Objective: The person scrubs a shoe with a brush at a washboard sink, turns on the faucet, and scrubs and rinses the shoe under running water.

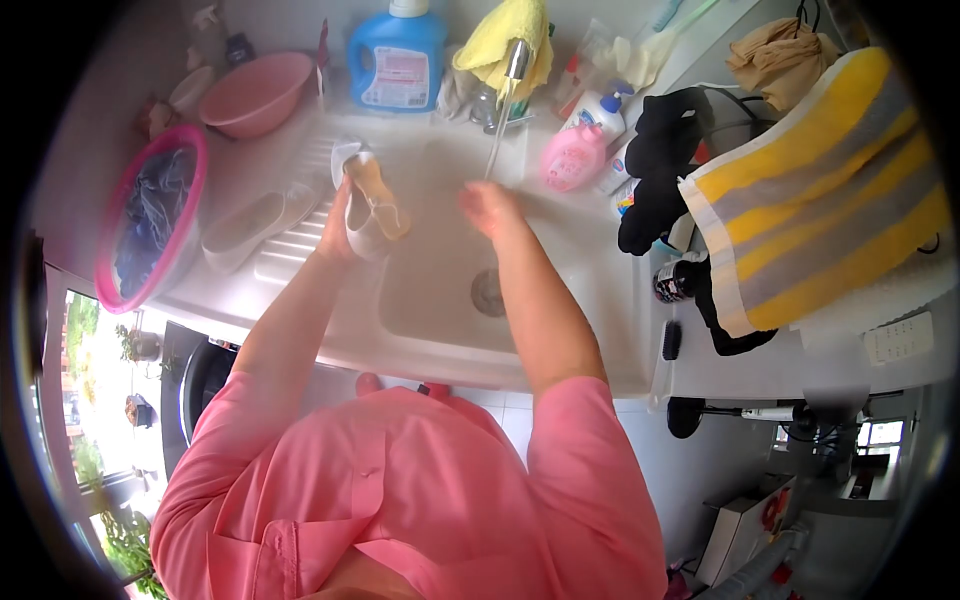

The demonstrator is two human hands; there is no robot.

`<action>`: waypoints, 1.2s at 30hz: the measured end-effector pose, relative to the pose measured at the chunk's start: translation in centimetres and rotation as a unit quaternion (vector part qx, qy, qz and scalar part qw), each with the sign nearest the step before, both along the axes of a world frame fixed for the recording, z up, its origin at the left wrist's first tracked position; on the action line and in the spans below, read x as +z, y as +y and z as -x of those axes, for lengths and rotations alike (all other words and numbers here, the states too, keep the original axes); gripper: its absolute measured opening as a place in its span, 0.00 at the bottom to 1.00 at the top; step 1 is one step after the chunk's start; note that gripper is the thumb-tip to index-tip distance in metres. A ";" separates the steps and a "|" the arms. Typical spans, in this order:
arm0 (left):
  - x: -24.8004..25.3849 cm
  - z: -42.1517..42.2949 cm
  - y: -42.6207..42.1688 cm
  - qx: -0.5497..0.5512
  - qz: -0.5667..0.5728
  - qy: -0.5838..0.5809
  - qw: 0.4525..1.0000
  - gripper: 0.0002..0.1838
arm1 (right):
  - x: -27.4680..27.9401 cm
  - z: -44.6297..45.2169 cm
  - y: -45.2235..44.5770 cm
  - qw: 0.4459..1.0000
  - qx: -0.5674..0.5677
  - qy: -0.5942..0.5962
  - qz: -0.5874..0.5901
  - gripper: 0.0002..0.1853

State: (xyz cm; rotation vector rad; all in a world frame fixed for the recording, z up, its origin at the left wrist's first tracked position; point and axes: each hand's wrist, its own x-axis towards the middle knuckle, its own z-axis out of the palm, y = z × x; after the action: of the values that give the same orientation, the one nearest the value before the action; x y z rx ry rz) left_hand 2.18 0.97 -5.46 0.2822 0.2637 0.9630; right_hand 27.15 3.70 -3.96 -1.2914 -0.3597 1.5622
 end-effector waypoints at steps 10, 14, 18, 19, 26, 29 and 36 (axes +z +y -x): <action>-1.0 0.1 0.5 -0.003 -0.023 -0.010 1.000 0.26 | 0.5 -4.8 8.8 0.900 -0.024 -0.414 -0.135 0.17; -1.3 0.1 0.9 0.025 -0.020 0.017 0.999 0.27 | 0.9 -5.5 13.9 0.950 -0.037 -0.296 -0.092 0.16; -1.8 0.2 1.4 0.033 -0.010 0.025 0.999 0.27 | 5.3 -5.5 10.9 0.807 0.130 -0.561 -0.127 0.19; -1.5 0.3 1.1 0.031 -0.009 0.044 0.999 0.27 | 4.6 -5.6 11.4 0.891 0.071 -0.419 -0.157 0.18; 0.0 -0.6 0.5 0.050 0.019 0.045 0.998 0.22 | 11.0 -5.2 -0.5 0.863 0.210 -0.264 -0.376 0.17; -0.4 -0.5 1.3 -0.001 -0.020 0.005 1.000 0.23 | 9.6 -5.9 -6.2 0.924 0.215 0.041 -0.313 0.17; -0.7 -0.5 0.9 0.043 -0.011 0.051 0.998 0.23 | 3.9 -5.0 -14.1 0.738 0.415 -0.507 -0.161 0.18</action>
State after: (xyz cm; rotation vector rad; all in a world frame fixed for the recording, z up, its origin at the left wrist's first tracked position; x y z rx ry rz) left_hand 2.66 1.88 -6.16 0.3431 0.3602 1.0377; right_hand 32.19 -10.41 -0.02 -1.6976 -2.0425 1.1601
